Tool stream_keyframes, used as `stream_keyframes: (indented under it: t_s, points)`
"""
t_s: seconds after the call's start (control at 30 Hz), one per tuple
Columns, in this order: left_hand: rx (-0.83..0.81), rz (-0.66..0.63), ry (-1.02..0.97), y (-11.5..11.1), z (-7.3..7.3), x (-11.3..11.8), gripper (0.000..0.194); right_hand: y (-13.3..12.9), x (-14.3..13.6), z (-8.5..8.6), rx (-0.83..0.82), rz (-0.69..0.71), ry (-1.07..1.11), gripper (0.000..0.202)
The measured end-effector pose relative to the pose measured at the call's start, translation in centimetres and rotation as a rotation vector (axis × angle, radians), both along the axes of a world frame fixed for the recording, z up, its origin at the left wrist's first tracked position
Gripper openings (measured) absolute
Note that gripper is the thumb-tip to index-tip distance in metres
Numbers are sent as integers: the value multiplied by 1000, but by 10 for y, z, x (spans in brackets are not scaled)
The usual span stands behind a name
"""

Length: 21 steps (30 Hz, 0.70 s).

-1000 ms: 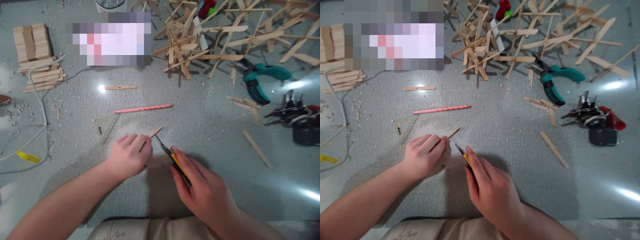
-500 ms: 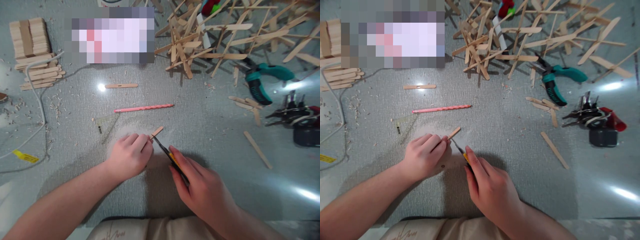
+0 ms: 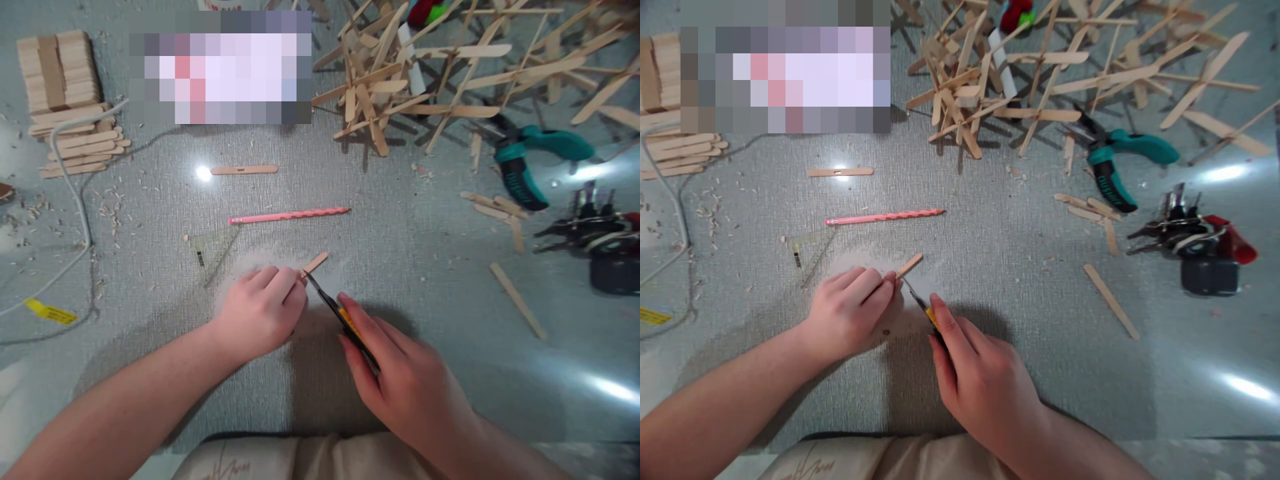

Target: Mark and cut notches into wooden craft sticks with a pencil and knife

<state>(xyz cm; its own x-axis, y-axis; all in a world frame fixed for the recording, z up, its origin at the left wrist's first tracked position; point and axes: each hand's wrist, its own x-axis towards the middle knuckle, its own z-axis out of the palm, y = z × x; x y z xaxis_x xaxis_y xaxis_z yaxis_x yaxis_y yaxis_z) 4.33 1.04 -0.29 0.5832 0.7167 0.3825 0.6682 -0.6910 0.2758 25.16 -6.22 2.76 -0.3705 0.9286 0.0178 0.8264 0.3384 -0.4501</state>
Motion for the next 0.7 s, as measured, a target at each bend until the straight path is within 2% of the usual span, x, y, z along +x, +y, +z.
stream_keyframes:
  t_s: [0.3,0.53,0.7]
  points:
    - [-19,-1,11,-1,1,0,26,1,-1,2,0,0,-2,43]
    - [-20,-6,-2,0,1,0,26,-1,1,1,-1,-11,-17,51]
    - [-18,-6,1,0,1,0,26,0,1,2,-11,-10,-19,47]
